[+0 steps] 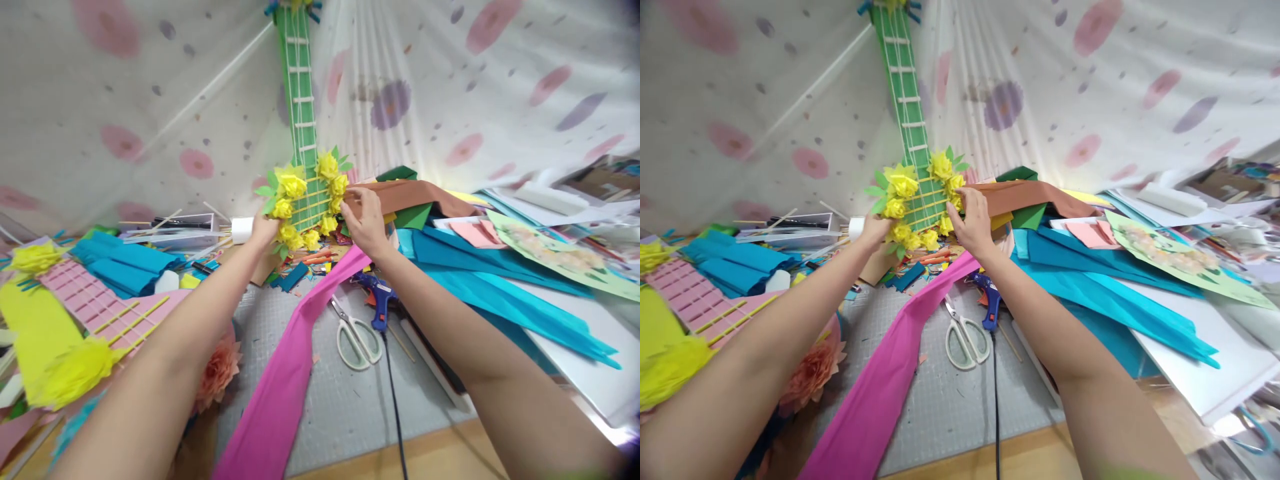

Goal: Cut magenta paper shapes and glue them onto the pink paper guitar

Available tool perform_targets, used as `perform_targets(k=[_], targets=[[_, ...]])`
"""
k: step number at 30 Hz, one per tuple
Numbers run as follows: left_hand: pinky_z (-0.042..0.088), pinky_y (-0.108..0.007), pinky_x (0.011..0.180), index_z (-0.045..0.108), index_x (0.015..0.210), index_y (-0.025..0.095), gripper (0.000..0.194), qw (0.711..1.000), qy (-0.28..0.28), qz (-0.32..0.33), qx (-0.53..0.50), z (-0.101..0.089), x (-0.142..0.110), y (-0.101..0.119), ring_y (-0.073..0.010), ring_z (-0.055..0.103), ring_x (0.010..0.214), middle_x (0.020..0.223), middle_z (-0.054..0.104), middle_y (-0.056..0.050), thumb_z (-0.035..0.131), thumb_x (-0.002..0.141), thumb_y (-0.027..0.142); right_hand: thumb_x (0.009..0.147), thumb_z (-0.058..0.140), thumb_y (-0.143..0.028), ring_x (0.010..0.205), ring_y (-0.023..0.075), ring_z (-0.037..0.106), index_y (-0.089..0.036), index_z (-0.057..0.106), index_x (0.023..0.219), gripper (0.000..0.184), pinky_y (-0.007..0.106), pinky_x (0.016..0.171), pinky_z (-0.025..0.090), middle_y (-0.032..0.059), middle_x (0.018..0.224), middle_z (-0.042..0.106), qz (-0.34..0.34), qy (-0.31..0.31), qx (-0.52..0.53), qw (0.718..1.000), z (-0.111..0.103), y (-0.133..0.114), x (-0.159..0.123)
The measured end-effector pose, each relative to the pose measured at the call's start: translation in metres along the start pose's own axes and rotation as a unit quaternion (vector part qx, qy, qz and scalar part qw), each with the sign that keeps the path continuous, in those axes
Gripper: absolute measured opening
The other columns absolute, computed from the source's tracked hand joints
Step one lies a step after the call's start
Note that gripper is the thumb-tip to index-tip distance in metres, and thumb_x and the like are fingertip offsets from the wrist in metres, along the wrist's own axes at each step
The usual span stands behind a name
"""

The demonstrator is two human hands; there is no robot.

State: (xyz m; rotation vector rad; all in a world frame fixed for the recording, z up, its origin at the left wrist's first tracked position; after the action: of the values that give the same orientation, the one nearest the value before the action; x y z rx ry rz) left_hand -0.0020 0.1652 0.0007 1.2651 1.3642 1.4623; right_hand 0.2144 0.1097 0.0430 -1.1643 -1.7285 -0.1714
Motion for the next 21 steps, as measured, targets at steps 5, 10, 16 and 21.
perform_targets(k=[5, 10, 16, 21], targets=[[0.046, -0.041, 0.087, 0.062, 0.077, 0.017, 0.026, 0.998, 0.019, -0.014, -0.050, -0.082, 0.021, 0.049, -0.0209, 0.059, 0.093, 0.093, 0.065, -0.002, 0.067, 0.053, 0.007, 0.083, 0.041, -0.043, 0.095, 0.0200, 0.050, -0.020, 0.048, 0.105, 0.033, 0.040, 0.087, 0.040, 0.0090, 0.101, 0.052, 0.046, 0.020, 0.033, 0.998, -0.012, 0.013, -0.003], [0.044, -0.043, 0.089, 0.057, 0.093, 0.015, 0.043, 0.996, 0.020, 0.029, -0.086, -0.121, 0.031, 0.079, -0.0192, 0.056, 0.096, 0.094, 0.063, 0.002, 0.070, 0.052, 0.008, 0.081, 0.045, -0.039, 0.090, 0.0181, 0.051, -0.019, 0.048, 0.101, 0.028, 0.037, 0.083, 0.043, 0.0082, 0.097, 0.052, 0.083, 0.023, 0.048, 0.995, -0.003, 0.015, -0.010], [0.047, -0.038, 0.082, 0.060, 0.083, 0.011, 0.032, 0.997, -0.056, -0.032, -0.038, -0.065, 0.015, 0.026, -0.0217, 0.060, 0.086, 0.090, 0.064, -0.007, 0.069, 0.052, 0.008, 0.078, 0.046, -0.027, 0.093, 0.0201, 0.051, -0.018, 0.050, 0.100, 0.023, 0.037, 0.084, 0.042, 0.0095, 0.097, 0.055, 0.009, -0.077, 0.031, 0.996, 0.016, -0.014, -0.022], [0.045, -0.035, 0.082, 0.052, 0.106, 0.012, 0.051, 0.993, -0.050, -0.007, 0.102, -0.030, 0.014, -0.010, -0.0216, 0.059, 0.092, 0.100, 0.062, -0.011, 0.067, 0.059, 0.020, 0.075, 0.048, -0.024, 0.099, 0.0250, 0.050, -0.016, 0.051, 0.102, 0.028, 0.042, 0.087, 0.040, 0.0125, 0.101, 0.056, -0.028, -0.188, -0.017, 0.982, 0.042, -0.010, -0.038]])
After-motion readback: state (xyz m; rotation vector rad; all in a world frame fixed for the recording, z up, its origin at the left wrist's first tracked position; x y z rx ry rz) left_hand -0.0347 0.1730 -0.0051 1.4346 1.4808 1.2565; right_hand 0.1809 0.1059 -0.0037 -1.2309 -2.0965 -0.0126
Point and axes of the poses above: each hand's wrist, its own x-axis towards the middle knuckle, its own z-axis out of the palm, y = z × x, the point moved 1 cm from there along x, towards the middle knuckle
